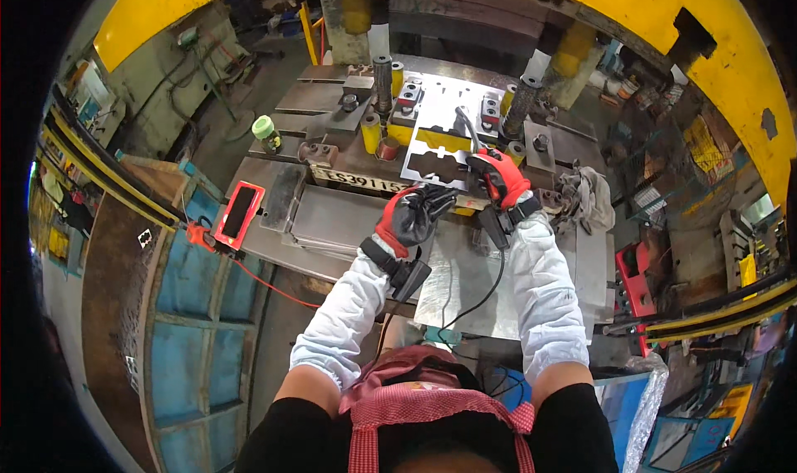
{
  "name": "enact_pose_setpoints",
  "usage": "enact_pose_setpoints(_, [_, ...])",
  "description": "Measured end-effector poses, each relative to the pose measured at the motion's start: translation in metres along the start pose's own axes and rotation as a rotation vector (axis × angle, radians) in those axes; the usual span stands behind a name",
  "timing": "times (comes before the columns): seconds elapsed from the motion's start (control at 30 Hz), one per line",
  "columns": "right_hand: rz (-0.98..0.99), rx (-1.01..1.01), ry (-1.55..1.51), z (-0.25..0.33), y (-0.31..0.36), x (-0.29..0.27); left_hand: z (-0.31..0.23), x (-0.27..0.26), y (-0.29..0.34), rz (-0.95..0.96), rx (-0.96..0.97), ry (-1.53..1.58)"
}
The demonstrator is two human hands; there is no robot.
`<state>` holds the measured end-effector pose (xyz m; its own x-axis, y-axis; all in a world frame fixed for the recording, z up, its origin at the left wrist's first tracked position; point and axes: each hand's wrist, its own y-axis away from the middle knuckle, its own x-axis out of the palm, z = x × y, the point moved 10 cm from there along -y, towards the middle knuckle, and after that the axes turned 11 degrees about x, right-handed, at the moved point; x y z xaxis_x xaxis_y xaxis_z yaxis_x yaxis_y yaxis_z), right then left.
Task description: Operating a metal stamping or press machine to process metal sheets into components.
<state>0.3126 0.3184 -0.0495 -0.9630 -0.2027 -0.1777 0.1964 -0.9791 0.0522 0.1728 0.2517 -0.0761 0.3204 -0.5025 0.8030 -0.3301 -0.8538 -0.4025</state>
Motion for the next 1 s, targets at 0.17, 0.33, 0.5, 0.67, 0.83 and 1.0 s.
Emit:
enact_pose_setpoints(0.17, [0.013,0.216,-0.188,-0.023,-0.011,0.000,-0.012,0.009,-0.004,-0.173,-0.021,0.218])
enact_pose_setpoints(0.33, [-0.051,0.058,-0.018,-0.006,-0.009,-0.016,0.014,-0.020,-0.014,-0.413,-0.169,0.103])
enact_pose_setpoints(0.5, [-0.414,-0.009,-0.205,0.015,0.062,-0.021,0.016,-0.048,-0.008,-0.598,-0.125,0.040])
enact_pose_setpoints(0.67, [-0.457,0.064,-0.308,-0.030,0.145,-0.030,0.024,-0.052,-0.012,-0.611,-0.133,0.028])
enact_pose_setpoints(0.83, [-0.583,0.105,-0.373,-0.072,0.236,-0.016,0.013,-0.041,0.002,-0.591,-0.132,0.028])
enact_pose_setpoints(1.0, [-0.686,0.192,-0.434,-0.131,0.282,-0.026,0.012,-0.047,0.004,-0.635,-0.115,0.046])
